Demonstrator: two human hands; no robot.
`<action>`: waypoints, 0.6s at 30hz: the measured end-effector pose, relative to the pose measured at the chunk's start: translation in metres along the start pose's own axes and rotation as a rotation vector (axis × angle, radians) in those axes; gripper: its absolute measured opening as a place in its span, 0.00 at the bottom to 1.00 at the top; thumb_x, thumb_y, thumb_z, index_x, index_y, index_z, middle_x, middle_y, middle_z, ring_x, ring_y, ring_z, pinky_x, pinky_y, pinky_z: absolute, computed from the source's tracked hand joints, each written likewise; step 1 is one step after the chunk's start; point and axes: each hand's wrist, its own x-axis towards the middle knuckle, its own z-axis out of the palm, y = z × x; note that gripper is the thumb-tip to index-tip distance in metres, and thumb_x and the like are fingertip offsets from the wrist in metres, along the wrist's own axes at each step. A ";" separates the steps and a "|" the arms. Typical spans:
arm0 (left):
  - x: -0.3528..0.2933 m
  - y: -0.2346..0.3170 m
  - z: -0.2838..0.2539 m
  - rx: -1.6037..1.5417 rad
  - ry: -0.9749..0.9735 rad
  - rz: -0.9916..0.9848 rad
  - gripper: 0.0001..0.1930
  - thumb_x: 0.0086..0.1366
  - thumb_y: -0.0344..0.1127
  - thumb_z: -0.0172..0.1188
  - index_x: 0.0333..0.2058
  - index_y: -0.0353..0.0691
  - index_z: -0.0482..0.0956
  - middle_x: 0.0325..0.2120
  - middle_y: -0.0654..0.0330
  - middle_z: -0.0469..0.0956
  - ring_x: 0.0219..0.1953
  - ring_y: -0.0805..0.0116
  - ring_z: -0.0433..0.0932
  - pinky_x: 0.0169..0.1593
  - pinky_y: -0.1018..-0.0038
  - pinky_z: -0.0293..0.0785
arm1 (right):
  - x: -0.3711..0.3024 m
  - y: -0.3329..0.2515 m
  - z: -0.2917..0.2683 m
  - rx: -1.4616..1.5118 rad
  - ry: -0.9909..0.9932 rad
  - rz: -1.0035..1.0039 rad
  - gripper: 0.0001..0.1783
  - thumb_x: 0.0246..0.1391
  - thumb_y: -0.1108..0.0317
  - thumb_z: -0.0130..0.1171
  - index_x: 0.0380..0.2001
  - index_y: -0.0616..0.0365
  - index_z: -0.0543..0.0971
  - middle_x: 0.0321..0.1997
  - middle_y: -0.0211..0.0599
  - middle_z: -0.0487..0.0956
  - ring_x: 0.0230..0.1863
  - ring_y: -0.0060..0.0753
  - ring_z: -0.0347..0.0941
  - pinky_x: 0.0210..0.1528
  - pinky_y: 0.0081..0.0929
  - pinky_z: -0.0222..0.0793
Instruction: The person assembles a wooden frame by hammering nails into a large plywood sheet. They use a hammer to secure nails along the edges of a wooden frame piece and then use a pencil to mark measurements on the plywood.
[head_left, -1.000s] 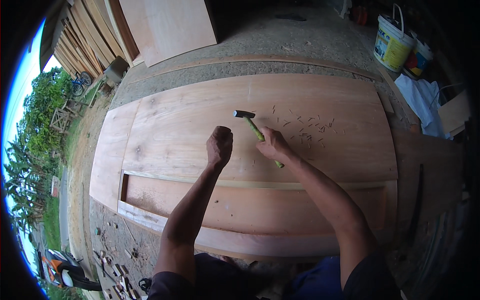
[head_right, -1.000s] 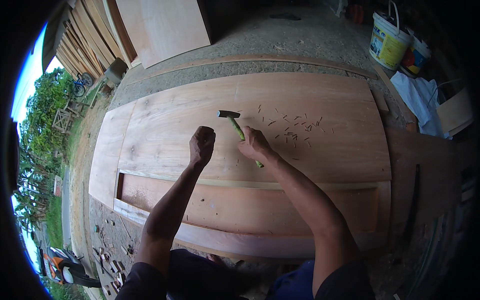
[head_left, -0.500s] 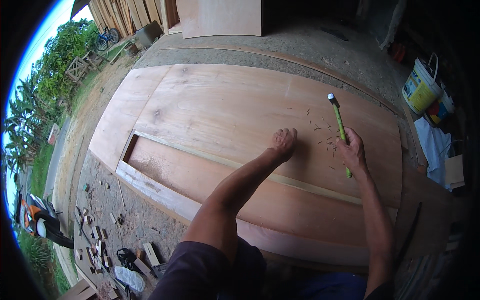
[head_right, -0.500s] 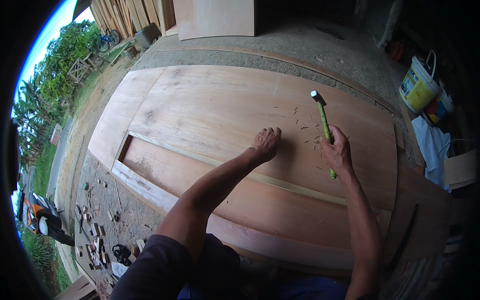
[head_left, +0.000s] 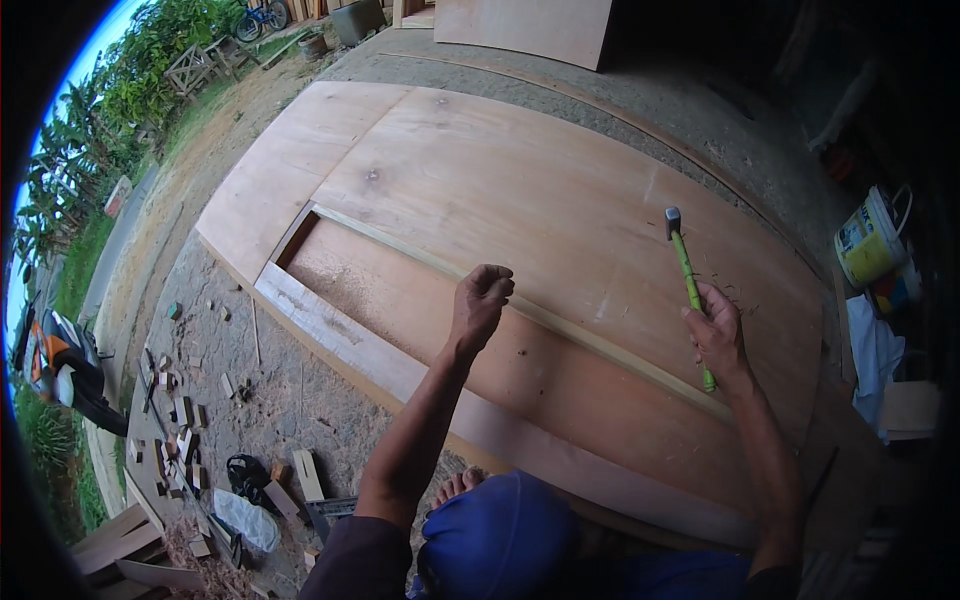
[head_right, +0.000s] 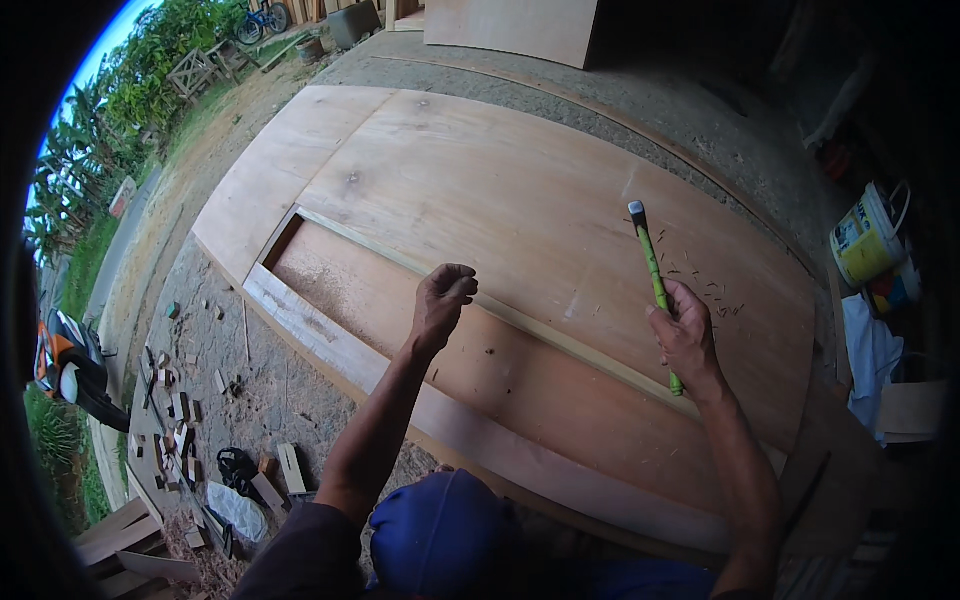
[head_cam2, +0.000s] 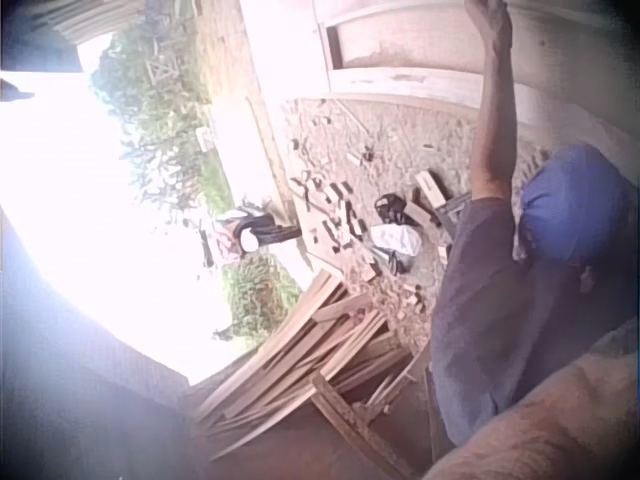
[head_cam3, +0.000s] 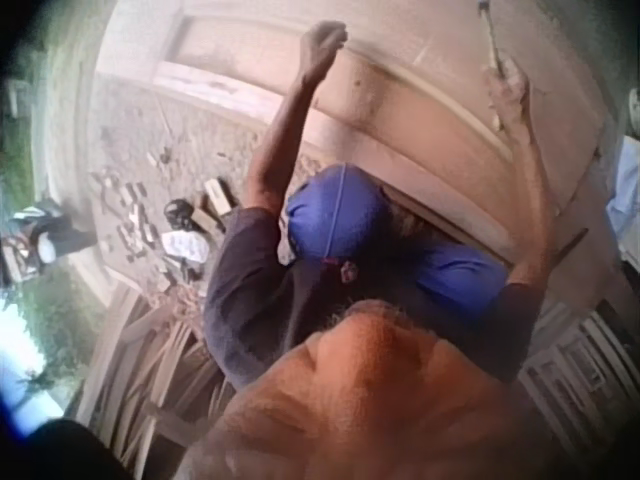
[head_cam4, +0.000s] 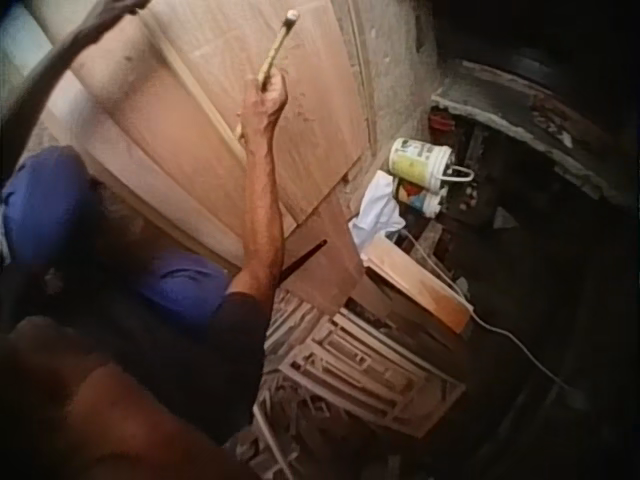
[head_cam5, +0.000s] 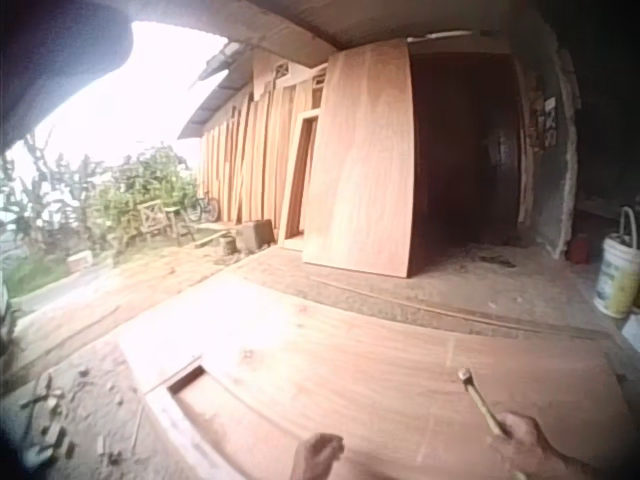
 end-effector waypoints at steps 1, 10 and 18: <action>0.002 0.000 -0.015 -0.060 0.025 -0.017 0.10 0.67 0.32 0.60 0.44 0.33 0.79 0.30 0.62 0.80 0.34 0.74 0.77 0.41 0.75 0.74 | 0.002 -0.005 0.009 -0.023 -0.026 -0.024 0.19 0.57 0.69 0.57 0.50 0.66 0.73 0.25 0.21 0.67 0.20 0.10 0.60 0.21 0.15 0.60; 0.031 -0.024 -0.073 0.231 0.239 0.142 0.12 0.66 0.30 0.57 0.46 0.34 0.82 0.32 0.61 0.80 0.36 0.72 0.78 0.42 0.77 0.74 | 0.014 -0.026 0.130 -0.124 -0.104 -0.185 0.18 0.56 0.72 0.56 0.49 0.66 0.73 0.28 0.27 0.70 0.30 0.17 0.66 0.33 0.21 0.65; 0.038 -0.037 -0.083 0.041 0.207 0.154 0.09 0.65 0.27 0.60 0.43 0.34 0.79 0.31 0.66 0.78 0.34 0.78 0.74 0.41 0.79 0.72 | -0.034 -0.008 0.196 0.267 -0.073 0.011 0.18 0.62 0.68 0.54 0.53 0.60 0.66 0.27 0.32 0.72 0.17 0.16 0.66 0.14 0.19 0.63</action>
